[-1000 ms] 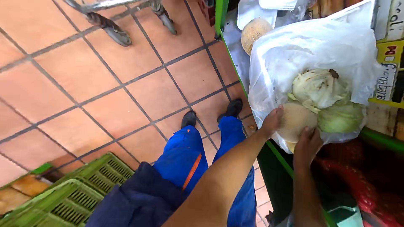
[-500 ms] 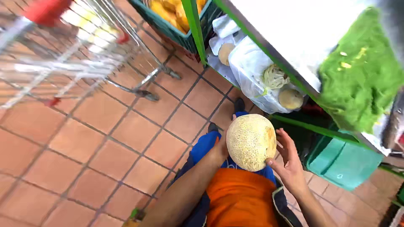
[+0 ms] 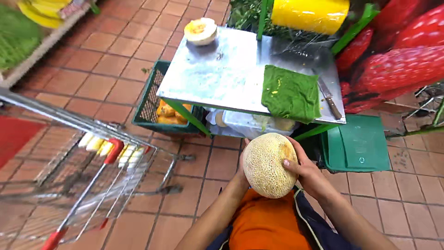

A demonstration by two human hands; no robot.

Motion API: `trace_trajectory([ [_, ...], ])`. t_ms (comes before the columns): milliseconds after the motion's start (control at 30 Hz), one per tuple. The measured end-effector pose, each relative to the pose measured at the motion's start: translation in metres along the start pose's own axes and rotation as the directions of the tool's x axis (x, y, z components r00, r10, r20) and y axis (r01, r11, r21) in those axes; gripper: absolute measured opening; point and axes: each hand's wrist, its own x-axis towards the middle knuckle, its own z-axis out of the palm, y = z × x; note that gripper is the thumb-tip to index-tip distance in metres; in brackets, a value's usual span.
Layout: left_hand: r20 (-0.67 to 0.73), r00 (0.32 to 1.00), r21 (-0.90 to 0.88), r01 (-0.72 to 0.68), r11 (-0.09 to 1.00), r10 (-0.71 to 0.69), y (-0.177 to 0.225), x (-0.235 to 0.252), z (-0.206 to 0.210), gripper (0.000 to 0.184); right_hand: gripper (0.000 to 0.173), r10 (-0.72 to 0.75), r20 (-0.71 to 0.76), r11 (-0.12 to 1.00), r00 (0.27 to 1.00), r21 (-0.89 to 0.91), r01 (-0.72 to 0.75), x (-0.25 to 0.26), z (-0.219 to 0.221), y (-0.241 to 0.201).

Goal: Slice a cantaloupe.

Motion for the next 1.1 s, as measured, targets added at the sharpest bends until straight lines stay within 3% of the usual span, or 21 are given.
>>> trace_trajectory([
  [33, -0.188, 0.981, 0.087, 0.053, 0.995, -0.036, 0.008, 0.000, 0.032, 0.072, 0.089, -0.002, 0.019, 1.000, 1.000, 0.021, 0.001, 0.001, -0.006, 0.001],
  [100, -0.271, 0.961, 0.187, 0.113, 0.976, -0.060, 0.010, 0.001, 0.057, 0.072, 0.083, -0.006, 0.010, 0.997, 1.000, 0.075, 0.005, 0.001, -0.014, 0.007],
  [200, -0.248, 0.966, 0.259, 0.142, 0.955, -0.077, 0.005, 0.025, 0.056, 0.068, 0.078, -0.043, -0.059, 0.981, 0.997, 0.186, 0.053, 0.008, -0.026, 0.011],
  [300, -0.025, 0.988, 0.307, 0.153, 0.939, -0.153, -0.003, 0.065, 0.016, 0.065, 0.078, -0.074, -0.085, 0.956, 0.994, 0.278, 0.095, 0.022, -0.048, 0.009],
  [400, -0.116, 0.988, 0.322, 0.131, 0.938, -0.099, -0.003, 0.107, 0.048, 0.071, 0.077, -0.140, -0.067, 0.930, 0.988, 0.333, 0.154, 0.050, -0.077, -0.003],
  [467, -0.089, 0.992, 0.315, 0.108, 0.943, -0.084, 0.000, 0.142, 0.065, 0.075, 0.078, -0.181, -0.069, 0.911, 0.981, 0.364, 0.194, 0.076, -0.099, -0.017],
  [533, -0.055, 0.996, 0.418, 0.084, 0.905, -0.067, 0.008, 0.178, 0.088, 0.075, 0.076, -0.208, -0.079, 0.903, 0.975, 0.368, 0.223, 0.108, -0.122, -0.036],
  [667, 0.035, 0.997, 0.731, 0.023, 0.681, -0.071, 0.033, 0.260, 0.131, 0.077, 0.069, -0.267, -0.036, 0.927, 0.963, 0.262, 0.267, 0.175, -0.167, -0.089],
  [767, 0.119, 0.991, 0.863, -0.136, 0.487, 0.064, 0.046, 0.312, 0.142, 0.065, 0.073, -0.327, 0.099, 0.924, 0.940, 0.243, 0.296, 0.217, -0.198, -0.124],
  [867, 0.267, 0.935, 0.900, -0.329, 0.286, 0.234, 0.048, 0.352, 0.131, 0.051, 0.076, -0.431, 0.181, 0.861, 0.884, 0.375, 0.343, 0.276, -0.222, -0.123],
  [967, 0.278, 0.926, 0.949, -0.306, 0.079, 0.254, 0.040, 0.357, 0.107, 0.048, 0.067, -0.455, 0.176, 0.826, 0.873, 0.449, 0.340, 0.306, -0.238, -0.105],
  [1033, 0.294, 0.936, 0.954, -0.298, -0.010, 0.191, 0.051, 0.356, 0.099, 0.050, 0.056, -0.401, 0.113, 0.877, 0.909, 0.335, 0.345, 0.292, -0.245, -0.112],
  [1100, 0.262, 0.958, 0.964, -0.256, -0.065, 0.116, 0.064, 0.353, 0.095, 0.052, 0.042, -0.377, -0.038, 0.926, 0.926, 0.014, 0.377, 0.270, -0.258, -0.118],
])
